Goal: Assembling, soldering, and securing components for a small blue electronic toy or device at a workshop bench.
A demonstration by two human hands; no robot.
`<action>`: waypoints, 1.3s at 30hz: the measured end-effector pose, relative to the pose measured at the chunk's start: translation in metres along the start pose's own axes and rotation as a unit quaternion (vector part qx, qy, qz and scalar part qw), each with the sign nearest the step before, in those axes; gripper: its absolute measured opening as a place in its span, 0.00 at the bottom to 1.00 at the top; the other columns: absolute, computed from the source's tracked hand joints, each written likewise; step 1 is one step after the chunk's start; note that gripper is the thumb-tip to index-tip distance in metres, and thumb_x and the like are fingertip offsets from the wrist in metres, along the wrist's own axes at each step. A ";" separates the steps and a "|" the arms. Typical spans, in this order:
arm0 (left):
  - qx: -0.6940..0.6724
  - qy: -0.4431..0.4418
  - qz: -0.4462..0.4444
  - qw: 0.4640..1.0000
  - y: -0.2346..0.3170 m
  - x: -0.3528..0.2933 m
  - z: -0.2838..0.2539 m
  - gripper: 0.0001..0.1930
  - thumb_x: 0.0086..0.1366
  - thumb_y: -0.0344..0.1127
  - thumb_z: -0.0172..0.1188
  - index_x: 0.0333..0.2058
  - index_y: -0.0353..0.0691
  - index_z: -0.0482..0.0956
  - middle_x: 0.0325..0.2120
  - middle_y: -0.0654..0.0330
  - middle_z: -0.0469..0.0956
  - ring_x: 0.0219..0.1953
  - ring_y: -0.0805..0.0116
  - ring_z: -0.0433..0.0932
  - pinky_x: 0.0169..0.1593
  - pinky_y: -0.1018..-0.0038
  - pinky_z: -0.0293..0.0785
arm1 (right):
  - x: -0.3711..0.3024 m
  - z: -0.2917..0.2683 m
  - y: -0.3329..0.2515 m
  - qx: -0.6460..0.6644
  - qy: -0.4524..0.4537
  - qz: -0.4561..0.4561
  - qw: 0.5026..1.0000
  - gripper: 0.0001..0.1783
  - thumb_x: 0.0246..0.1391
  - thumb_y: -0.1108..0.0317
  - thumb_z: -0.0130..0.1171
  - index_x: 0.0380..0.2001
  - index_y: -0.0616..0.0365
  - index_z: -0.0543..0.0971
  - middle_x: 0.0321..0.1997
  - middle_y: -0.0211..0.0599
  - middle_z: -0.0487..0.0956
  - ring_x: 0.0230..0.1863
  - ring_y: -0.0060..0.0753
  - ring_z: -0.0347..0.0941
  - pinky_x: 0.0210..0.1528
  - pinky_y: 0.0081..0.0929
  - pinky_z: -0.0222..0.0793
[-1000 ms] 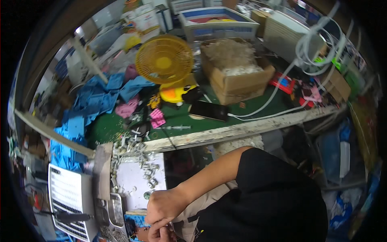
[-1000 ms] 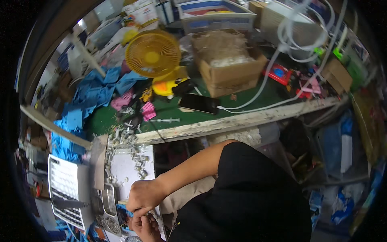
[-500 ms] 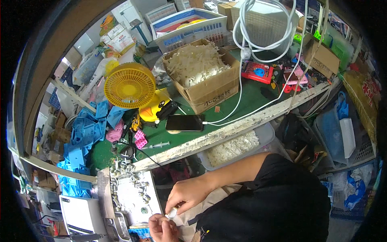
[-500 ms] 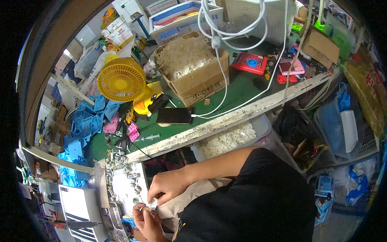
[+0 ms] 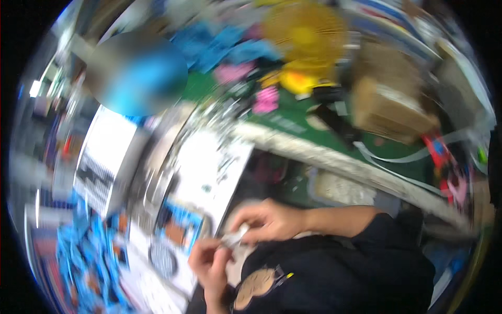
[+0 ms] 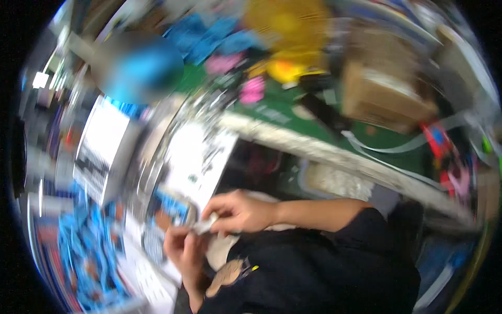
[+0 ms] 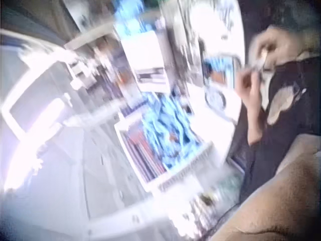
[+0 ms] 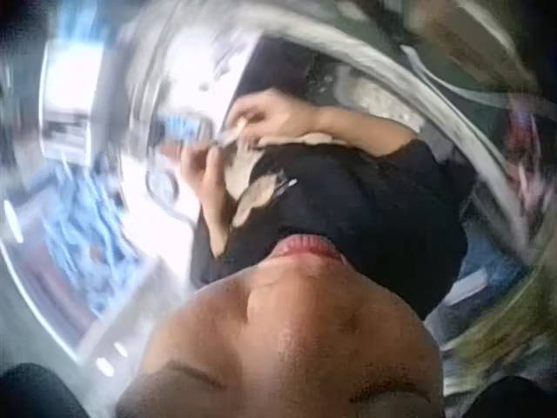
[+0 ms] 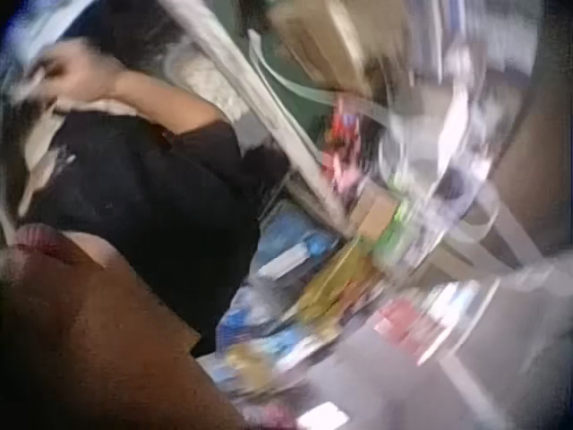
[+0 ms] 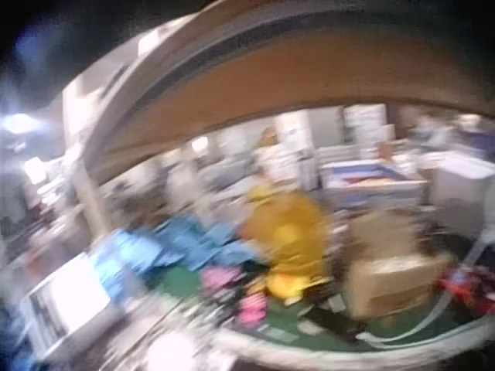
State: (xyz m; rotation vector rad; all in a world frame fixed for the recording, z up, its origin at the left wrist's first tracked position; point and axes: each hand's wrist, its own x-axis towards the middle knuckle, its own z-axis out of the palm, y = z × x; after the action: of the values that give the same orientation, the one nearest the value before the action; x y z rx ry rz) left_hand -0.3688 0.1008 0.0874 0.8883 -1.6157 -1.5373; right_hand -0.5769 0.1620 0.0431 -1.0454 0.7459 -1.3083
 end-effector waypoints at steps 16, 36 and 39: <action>0.490 0.161 0.062 0.854 -0.077 0.094 -0.132 0.04 0.59 0.29 0.67 0.32 0.37 0.85 0.24 0.55 0.79 0.26 0.59 0.79 0.32 0.66 0.73 | 0.092 -0.048 0.042 0.181 -0.032 0.157 0.970 0.21 0.59 0.67 0.66 0.50 0.69 0.73 0.40 0.57 0.84 0.29 0.33 0.82 0.34 0.25 0.78; 0.529 0.039 -0.024 0.848 -0.091 0.125 -0.125 0.06 0.59 0.34 0.67 0.33 0.39 0.85 0.27 0.55 0.82 0.31 0.52 0.81 0.36 0.60 0.76 | 0.153 -0.055 0.060 0.111 -0.077 0.233 0.963 0.18 0.59 0.74 0.63 0.51 0.68 0.74 0.40 0.53 0.84 0.33 0.28 0.81 0.37 0.23 0.78; 0.547 0.052 -0.017 0.835 -0.094 0.123 -0.125 0.06 0.59 0.36 0.67 0.32 0.40 0.84 0.27 0.55 0.81 0.31 0.52 0.81 0.36 0.60 0.76 | 0.159 -0.045 0.057 0.071 -0.081 0.218 0.970 0.17 0.58 0.77 0.62 0.50 0.69 0.74 0.42 0.51 0.83 0.37 0.29 0.81 0.38 0.23 0.79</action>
State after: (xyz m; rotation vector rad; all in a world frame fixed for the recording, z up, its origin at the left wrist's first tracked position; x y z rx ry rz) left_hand -0.3219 -0.0728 0.0019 1.5295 -2.3907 -0.4163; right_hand -0.5710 -0.0056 -0.0076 -0.8040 0.6993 -0.8738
